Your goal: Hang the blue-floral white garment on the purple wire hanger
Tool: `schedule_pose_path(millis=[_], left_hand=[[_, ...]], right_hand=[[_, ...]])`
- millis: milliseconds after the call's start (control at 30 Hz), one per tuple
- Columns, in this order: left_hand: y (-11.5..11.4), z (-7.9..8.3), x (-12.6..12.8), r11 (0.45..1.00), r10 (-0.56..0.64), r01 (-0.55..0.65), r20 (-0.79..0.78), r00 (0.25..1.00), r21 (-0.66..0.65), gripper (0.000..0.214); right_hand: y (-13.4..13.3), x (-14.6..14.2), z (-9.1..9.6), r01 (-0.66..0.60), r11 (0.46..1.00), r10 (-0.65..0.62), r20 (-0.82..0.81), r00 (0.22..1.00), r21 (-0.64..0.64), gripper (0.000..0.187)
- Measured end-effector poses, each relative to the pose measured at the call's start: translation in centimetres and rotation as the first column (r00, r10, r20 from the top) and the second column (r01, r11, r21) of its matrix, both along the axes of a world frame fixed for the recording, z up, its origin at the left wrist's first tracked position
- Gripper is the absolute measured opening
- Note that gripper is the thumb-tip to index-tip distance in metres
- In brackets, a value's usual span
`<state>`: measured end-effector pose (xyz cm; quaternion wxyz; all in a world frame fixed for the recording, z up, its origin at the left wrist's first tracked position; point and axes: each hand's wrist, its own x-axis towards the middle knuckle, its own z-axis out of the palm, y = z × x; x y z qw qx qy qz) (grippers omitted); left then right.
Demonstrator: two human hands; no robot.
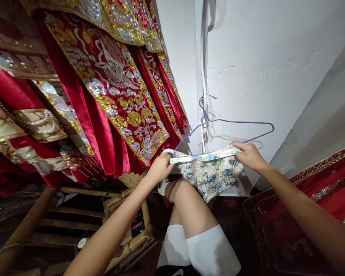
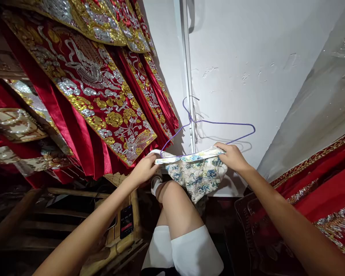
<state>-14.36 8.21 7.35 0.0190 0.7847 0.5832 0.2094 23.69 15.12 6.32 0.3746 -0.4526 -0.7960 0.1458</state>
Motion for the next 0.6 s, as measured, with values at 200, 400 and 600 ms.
schedule_pose_path(millis=[200, 400, 600], left_hand=[[1.2, 4.8, 2.8, 0.975, -0.173, 0.142, 0.179, 0.969, 0.173, 0.013], [3.3, 6.5, 4.2, 0.971, -0.209, 0.124, 0.472, 0.856, 0.204, 0.013], [5.0, 7.9, 2.1, 0.949, -0.185, 0.314, 0.746, 0.640, -0.034, 0.022]], right_hand=[[-1.8, -0.8, 0.7, -0.066, 0.996, 0.061, -0.076, 0.995, -0.068, 0.034], [-4.2, -2.5, 1.2, -0.113, 0.992, 0.101, -0.165, 0.981, -0.065, 0.050], [-1.3, 1.7, 4.8, 0.296, 0.955, -0.295, -0.243, 0.924, -0.036, 0.089]])
